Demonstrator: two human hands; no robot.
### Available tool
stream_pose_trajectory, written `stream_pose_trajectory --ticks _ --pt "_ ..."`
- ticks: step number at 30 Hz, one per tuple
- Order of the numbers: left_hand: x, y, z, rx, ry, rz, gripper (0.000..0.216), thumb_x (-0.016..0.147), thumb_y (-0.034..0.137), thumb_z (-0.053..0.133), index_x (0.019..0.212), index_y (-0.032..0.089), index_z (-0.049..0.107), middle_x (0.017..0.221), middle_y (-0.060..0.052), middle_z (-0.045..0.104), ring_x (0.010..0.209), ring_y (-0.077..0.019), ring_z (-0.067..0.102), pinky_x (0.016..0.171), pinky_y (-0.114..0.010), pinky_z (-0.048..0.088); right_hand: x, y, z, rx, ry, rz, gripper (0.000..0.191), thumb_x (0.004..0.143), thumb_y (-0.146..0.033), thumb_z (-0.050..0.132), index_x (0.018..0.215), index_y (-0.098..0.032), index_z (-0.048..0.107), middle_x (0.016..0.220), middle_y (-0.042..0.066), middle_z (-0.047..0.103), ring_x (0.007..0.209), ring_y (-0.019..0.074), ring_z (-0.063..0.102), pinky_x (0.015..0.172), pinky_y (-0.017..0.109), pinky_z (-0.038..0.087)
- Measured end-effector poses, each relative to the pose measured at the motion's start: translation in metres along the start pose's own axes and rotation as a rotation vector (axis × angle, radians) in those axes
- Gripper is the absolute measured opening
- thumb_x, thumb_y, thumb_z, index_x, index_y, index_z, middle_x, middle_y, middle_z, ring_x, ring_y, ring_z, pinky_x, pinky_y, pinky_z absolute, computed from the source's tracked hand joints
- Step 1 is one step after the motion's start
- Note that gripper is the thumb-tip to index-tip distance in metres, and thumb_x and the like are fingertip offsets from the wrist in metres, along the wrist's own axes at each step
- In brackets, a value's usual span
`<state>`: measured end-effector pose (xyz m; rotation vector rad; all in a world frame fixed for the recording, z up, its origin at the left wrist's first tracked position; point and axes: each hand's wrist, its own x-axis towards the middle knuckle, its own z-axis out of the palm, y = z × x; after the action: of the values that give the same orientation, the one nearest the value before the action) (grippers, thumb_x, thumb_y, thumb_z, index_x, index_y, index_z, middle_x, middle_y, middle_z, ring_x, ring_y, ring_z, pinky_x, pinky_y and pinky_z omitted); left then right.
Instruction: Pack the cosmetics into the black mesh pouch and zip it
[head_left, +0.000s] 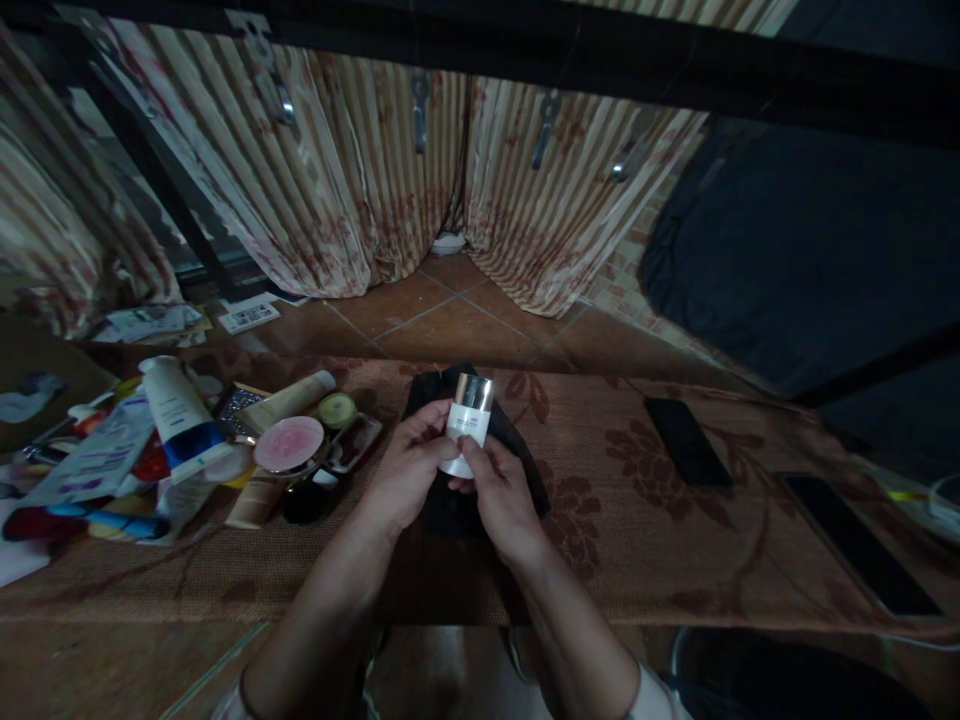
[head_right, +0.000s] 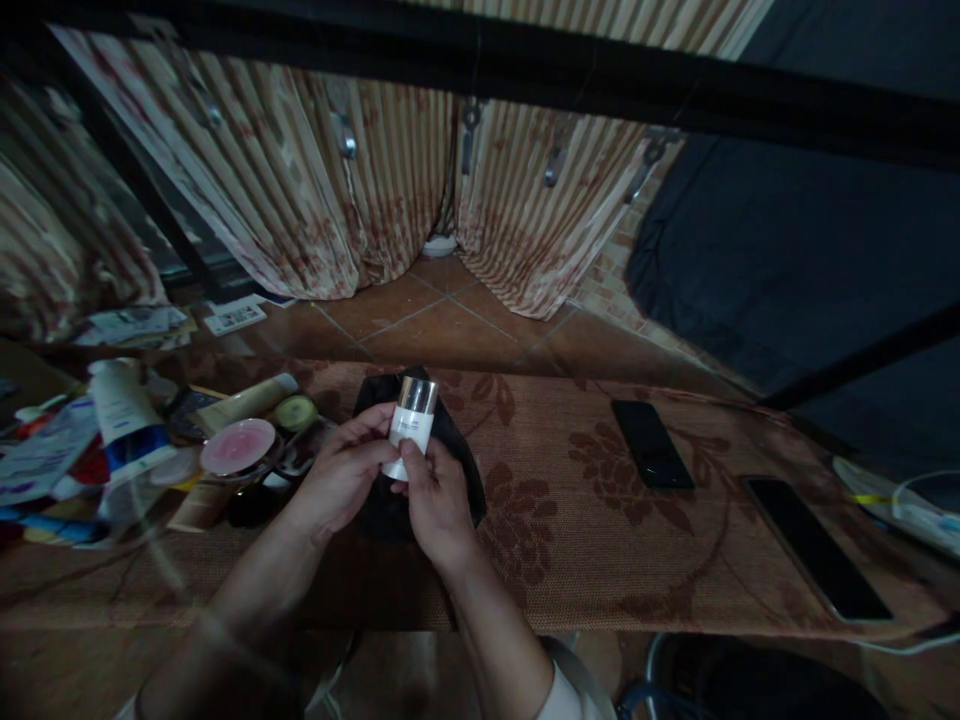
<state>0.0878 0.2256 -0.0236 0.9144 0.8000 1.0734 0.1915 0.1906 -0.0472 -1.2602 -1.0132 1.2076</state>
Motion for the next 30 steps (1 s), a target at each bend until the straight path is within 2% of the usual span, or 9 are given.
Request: stream_pose_trajectory --ticks 14,24,30 --pt "0.0001 0.0003 -0.0001 0.012 0.014 0.014 0.026 0.060 0.011 0.059 0.085 0.017 0.063 0.072 0.001 0.058 0.062 -0.0111 0.051 0.051 -0.019 0.037 -0.0012 -0.0043 0.0010 0.023 0.005 -0.001 0.034 0.084 -0.047 0.054 0.094 -0.017 0.067 0.074 0.000 0.067 0.059 0.0101 0.058 0.053 0.020 0.048" --pt "-0.0011 -0.0001 0.0010 -0.030 0.001 0.003 0.034 0.060 0.010 0.060 0.092 0.018 0.066 0.074 0.003 0.060 0.060 -0.0100 0.050 0.050 -0.020 0.039 -0.0013 -0.0030 0.0013 0.012 0.018 0.004 0.035 0.084 -0.048 0.055 0.093 -0.017 0.068 0.072 -0.001 0.067 0.056 0.0094 0.057 0.052 0.020 0.047" --pt "-0.0013 0.0017 0.0015 -0.024 0.005 -0.001 0.030 0.060 0.011 0.060 0.089 0.017 0.065 0.071 0.002 0.059 0.058 -0.0101 0.050 0.049 -0.020 0.038 -0.0013 -0.0026 0.0014 0.008 0.022 0.005 0.035 0.083 -0.048 0.055 0.095 -0.017 0.068 0.074 0.000 0.068 0.056 0.0096 0.057 0.053 0.021 0.048"
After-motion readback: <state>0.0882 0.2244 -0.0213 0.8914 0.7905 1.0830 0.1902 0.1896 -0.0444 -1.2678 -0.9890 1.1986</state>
